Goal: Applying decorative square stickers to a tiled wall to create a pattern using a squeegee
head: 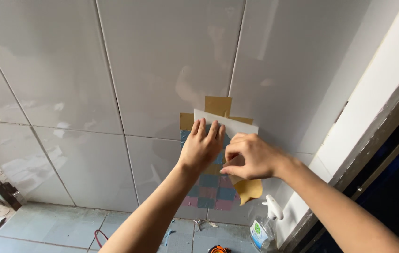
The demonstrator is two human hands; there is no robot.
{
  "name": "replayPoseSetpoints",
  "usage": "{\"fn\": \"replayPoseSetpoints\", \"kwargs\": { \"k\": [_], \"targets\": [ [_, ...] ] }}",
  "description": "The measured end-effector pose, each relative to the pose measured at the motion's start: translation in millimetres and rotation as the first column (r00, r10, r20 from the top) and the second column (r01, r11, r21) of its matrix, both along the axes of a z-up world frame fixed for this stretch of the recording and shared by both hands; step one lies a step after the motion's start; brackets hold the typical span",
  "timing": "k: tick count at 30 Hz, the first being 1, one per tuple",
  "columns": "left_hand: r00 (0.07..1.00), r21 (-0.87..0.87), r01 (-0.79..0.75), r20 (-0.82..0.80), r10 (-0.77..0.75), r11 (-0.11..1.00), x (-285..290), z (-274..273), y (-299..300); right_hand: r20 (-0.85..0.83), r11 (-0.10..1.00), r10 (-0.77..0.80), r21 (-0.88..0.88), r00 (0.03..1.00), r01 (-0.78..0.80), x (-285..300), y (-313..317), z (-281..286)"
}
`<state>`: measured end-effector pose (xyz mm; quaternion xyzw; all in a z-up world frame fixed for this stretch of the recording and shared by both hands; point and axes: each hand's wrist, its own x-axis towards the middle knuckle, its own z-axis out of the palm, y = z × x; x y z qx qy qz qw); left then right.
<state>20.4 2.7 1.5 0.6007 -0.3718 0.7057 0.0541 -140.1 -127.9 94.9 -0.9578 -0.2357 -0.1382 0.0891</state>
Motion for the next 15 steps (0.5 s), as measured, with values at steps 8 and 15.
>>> {"fn": "replayPoseSetpoints", "kwargs": {
  "k": [8,15],
  "targets": [
    [1.0,-0.03,-0.029,-0.002,0.029,0.999,-2,11,10,0.142,0.915,0.041,0.393,0.989,-0.094,-34,10,40],
    [0.94,0.412,0.21,-0.334,-0.068,0.887,-78,-142,80,0.052,0.647,-0.095,0.762,0.994,0.022,-41,4,5]
  ]
}}
